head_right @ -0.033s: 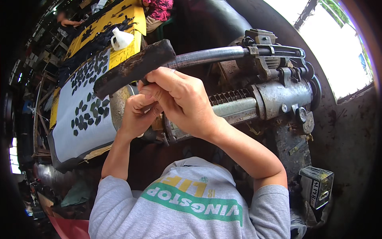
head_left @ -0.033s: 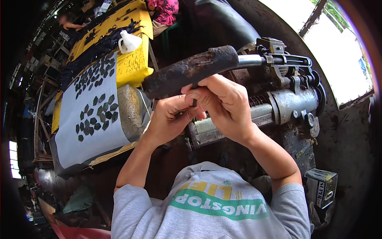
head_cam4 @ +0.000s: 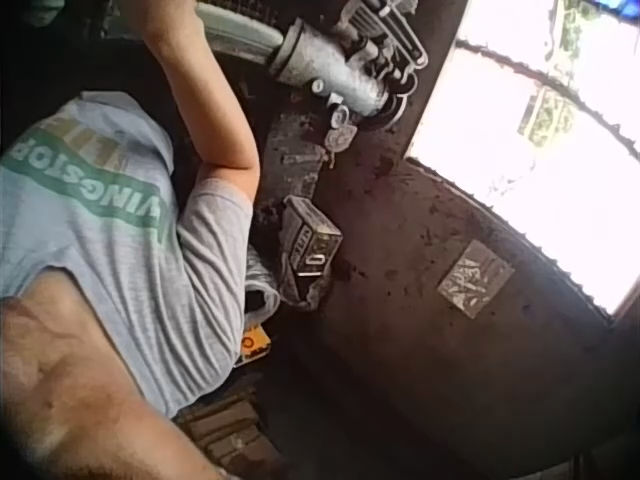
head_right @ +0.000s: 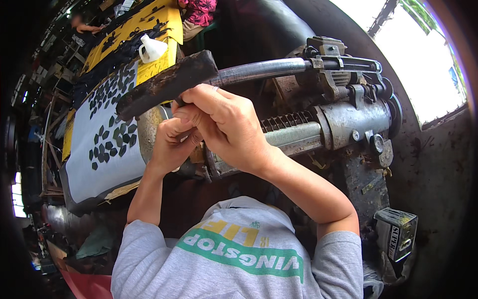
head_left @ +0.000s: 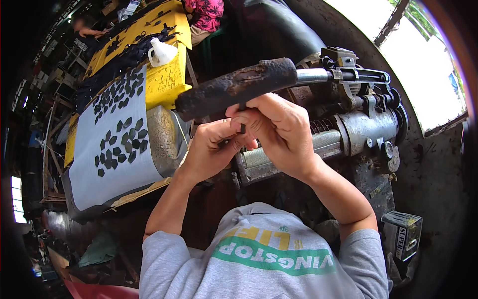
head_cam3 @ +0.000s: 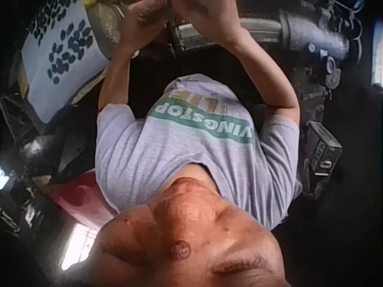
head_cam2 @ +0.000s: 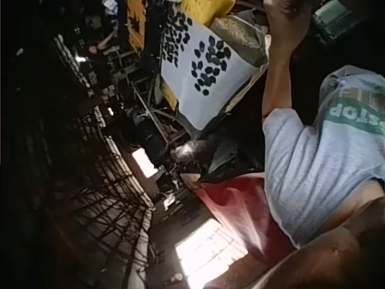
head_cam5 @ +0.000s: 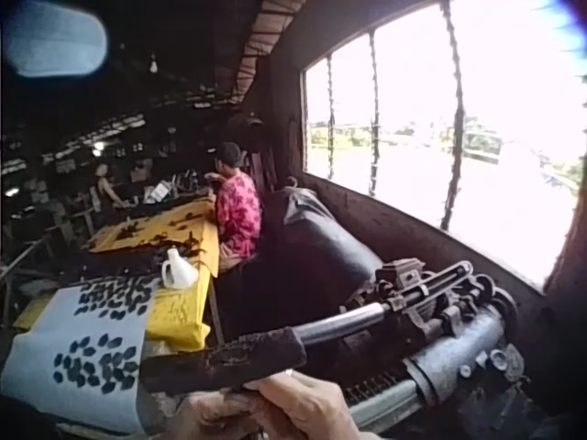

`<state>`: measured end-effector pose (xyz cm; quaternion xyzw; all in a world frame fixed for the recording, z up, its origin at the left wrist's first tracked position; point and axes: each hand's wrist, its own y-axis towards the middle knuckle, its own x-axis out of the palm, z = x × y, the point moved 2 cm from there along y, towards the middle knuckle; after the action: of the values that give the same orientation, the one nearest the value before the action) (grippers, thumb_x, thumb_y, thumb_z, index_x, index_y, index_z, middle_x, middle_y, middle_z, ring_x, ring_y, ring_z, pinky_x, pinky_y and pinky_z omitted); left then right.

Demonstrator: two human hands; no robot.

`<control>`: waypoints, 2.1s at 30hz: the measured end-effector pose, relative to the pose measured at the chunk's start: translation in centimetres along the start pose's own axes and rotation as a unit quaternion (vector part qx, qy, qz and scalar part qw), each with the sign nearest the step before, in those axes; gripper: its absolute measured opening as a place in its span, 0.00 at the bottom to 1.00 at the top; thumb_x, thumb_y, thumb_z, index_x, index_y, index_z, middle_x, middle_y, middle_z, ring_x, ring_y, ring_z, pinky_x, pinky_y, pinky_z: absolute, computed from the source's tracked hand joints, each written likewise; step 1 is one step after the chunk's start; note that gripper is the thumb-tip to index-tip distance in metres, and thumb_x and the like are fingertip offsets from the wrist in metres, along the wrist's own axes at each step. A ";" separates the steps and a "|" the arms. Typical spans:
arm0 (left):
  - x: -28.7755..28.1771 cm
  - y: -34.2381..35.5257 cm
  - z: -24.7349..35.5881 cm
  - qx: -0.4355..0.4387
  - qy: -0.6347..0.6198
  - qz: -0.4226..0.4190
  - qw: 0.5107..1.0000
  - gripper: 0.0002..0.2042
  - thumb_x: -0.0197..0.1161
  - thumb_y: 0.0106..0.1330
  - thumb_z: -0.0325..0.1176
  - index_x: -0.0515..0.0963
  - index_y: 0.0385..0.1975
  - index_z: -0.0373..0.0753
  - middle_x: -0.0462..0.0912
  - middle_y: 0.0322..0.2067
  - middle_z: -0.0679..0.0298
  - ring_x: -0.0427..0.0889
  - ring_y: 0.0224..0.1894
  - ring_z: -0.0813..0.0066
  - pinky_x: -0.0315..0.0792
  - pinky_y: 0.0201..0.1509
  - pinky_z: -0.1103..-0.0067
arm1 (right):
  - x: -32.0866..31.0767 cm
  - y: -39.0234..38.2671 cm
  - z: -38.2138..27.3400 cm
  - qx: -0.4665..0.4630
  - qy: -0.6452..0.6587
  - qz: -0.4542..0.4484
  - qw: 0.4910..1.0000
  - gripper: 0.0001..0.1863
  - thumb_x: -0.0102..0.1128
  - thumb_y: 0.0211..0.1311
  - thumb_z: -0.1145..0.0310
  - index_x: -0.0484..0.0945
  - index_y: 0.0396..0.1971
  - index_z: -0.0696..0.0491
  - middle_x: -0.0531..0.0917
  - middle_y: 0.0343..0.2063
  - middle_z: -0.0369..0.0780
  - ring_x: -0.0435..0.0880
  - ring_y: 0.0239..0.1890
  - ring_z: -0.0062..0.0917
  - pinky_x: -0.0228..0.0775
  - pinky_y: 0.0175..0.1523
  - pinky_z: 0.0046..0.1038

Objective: Using a T-handle wrench to adjust or rotate the roller of a leather processing machine.

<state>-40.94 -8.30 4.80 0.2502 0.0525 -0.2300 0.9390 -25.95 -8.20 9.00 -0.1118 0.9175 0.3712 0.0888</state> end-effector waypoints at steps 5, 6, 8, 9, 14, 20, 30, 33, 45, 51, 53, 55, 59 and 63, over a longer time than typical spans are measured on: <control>-0.3 -0.2 -0.5 -0.021 -0.028 -0.001 0.999 0.04 0.57 0.61 0.17 0.77 0.35 0.29 0.81 0.29 0.63 0.80 0.33 0.81 0.74 0.37 0.83 | 0.6 0.2 -0.2 -0.070 -0.030 0.031 0.997 0.10 0.57 0.52 0.82 0.74 0.36 0.60 0.81 0.29 0.44 0.83 0.31 0.35 0.74 0.35 0.26; -0.3 -0.3 -0.6 -0.017 -0.019 -0.004 1.000 0.04 0.59 0.60 0.17 0.77 0.35 0.29 0.81 0.29 0.63 0.80 0.34 0.81 0.75 0.37 0.83 | 0.8 0.2 -0.1 -0.071 -0.031 0.031 0.997 0.10 0.57 0.52 0.82 0.74 0.36 0.60 0.81 0.29 0.44 0.83 0.31 0.35 0.74 0.35 0.26; -0.3 -0.7 -1.4 -0.016 -0.029 0.033 0.999 0.04 0.60 0.59 0.18 0.77 0.34 0.30 0.81 0.30 0.63 0.80 0.33 0.81 0.75 0.38 0.84 | 1.3 0.4 -0.2 -0.090 -0.036 0.050 0.994 0.11 0.58 0.52 0.82 0.75 0.38 0.60 0.81 0.30 0.44 0.83 0.30 0.35 0.73 0.34 0.27; -0.4 -0.9 -1.6 -0.015 -0.040 0.068 0.997 0.04 0.62 0.58 0.18 0.77 0.33 0.30 0.81 0.30 0.63 0.80 0.33 0.81 0.75 0.38 0.84 | 1.5 0.6 -0.4 -0.092 -0.036 0.049 0.994 0.11 0.58 0.52 0.82 0.75 0.38 0.60 0.81 0.30 0.44 0.83 0.30 0.35 0.73 0.34 0.27; 0.6 -1.2 -0.6 -0.033 0.038 0.188 0.981 0.08 0.65 0.54 0.17 0.79 0.33 0.32 0.81 0.31 0.64 0.81 0.32 0.80 0.75 0.37 0.84 | 1.6 1.0 -0.2 -0.060 -0.047 0.060 0.995 0.08 0.58 0.54 0.82 0.77 0.35 0.61 0.83 0.28 0.41 0.84 0.29 0.25 0.74 0.36 0.21; -1.2 -1.5 0.0 0.045 0.180 0.202 0.962 0.12 0.65 0.53 0.16 0.80 0.38 0.32 0.81 0.30 0.64 0.81 0.33 0.78 0.77 0.38 0.84 | 0.5 1.3 -0.4 -0.012 -0.027 -0.150 0.988 0.04 0.54 0.53 0.81 0.73 0.31 0.61 0.77 0.24 0.45 0.78 0.27 0.41 0.69 0.31 0.33; -0.5 0.2 2.1 0.095 0.060 0.189 0.976 0.09 0.66 0.53 0.16 0.81 0.35 0.31 0.81 0.30 0.63 0.83 0.34 0.76 0.78 0.38 0.84 | -0.2 3.5 -2.6 -0.053 -0.083 -0.108 0.989 0.06 0.49 0.61 0.78 0.61 0.31 0.60 0.74 0.22 0.50 0.76 0.28 0.47 0.66 0.28 0.37; -0.1 0.8 2.1 0.081 0.011 0.147 0.986 0.07 0.65 0.53 0.15 0.80 0.33 0.28 0.80 0.32 0.62 0.83 0.35 0.76 0.79 0.39 0.84 | -0.5 3.2 -1.9 -0.024 -0.035 -0.085 0.996 0.07 0.48 0.62 0.77 0.58 0.31 0.60 0.72 0.19 0.51 0.76 0.27 0.48 0.65 0.28 0.38; 0.0 0.1 0.1 0.007 0.071 0.086 0.994 0.09 0.67 0.51 0.17 0.81 0.32 0.33 0.81 0.31 0.65 0.82 0.35 0.79 0.76 0.38 0.83 | -1.0 1.0 0.3 0.021 0.033 -0.139 0.989 0.06 0.47 0.61 0.79 0.60 0.31 0.59 0.72 0.20 0.47 0.77 0.26 0.43 0.65 0.28 0.35; 0.2 0.1 0.7 0.087 0.202 0.062 0.974 0.14 0.67 0.48 0.15 0.81 0.35 0.37 0.82 0.35 0.62 0.83 0.35 0.73 0.76 0.38 0.81 | -1.6 0.2 0.5 -0.018 0.032 -0.133 0.990 0.08 0.50 0.55 0.82 0.61 0.31 0.60 0.72 0.23 0.49 0.76 0.30 0.47 0.66 0.32 0.39; 0.3 -0.1 0.9 0.060 0.210 0.056 0.974 0.16 0.65 0.46 0.14 0.81 0.35 0.37 0.82 0.36 0.62 0.83 0.35 0.71 0.76 0.39 0.80 | -1.8 -0.1 0.3 -0.009 0.033 -0.129 0.991 0.08 0.50 0.54 0.82 0.62 0.31 0.60 0.73 0.23 0.49 0.76 0.31 0.48 0.66 0.33 0.39; 0.5 0.1 1.0 0.076 0.213 0.056 0.973 0.16 0.65 0.45 0.13 0.81 0.36 0.37 0.82 0.36 0.62 0.83 0.36 0.70 0.76 0.39 0.80 | -2.1 -0.2 0.1 0.007 0.030 -0.129 0.991 0.09 0.50 0.52 0.83 0.63 0.32 0.60 0.73 0.23 0.49 0.76 0.32 0.49 0.66 0.34 0.40; 0.4 0.6 1.3 0.097 0.236 0.035 0.966 0.16 0.66 0.46 0.14 0.81 0.35 0.37 0.82 0.38 0.60 0.83 0.38 0.70 0.77 0.40 0.80 | -2.1 -0.3 0.2 0.007 0.040 -0.121 0.992 0.09 0.50 0.52 0.83 0.63 0.33 0.60 0.73 0.23 0.49 0.76 0.31 0.49 0.66 0.33 0.39; 0.5 0.4 1.2 0.034 0.169 0.049 0.984 0.11 0.66 0.51 0.16 0.80 0.34 0.36 0.82 0.39 0.58 0.83 0.39 0.72 0.77 0.41 0.79 | -1.4 -0.2 1.1 0.032 0.073 -0.097 0.992 0.09 0.51 0.52 0.82 0.65 0.34 0.60 0.75 0.23 0.48 0.78 0.29 0.46 0.68 0.32 0.37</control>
<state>-40.33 -8.77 5.96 0.3193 0.1902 -0.1394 0.9178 -24.44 -7.38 8.46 -0.2243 0.9177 0.3223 0.0609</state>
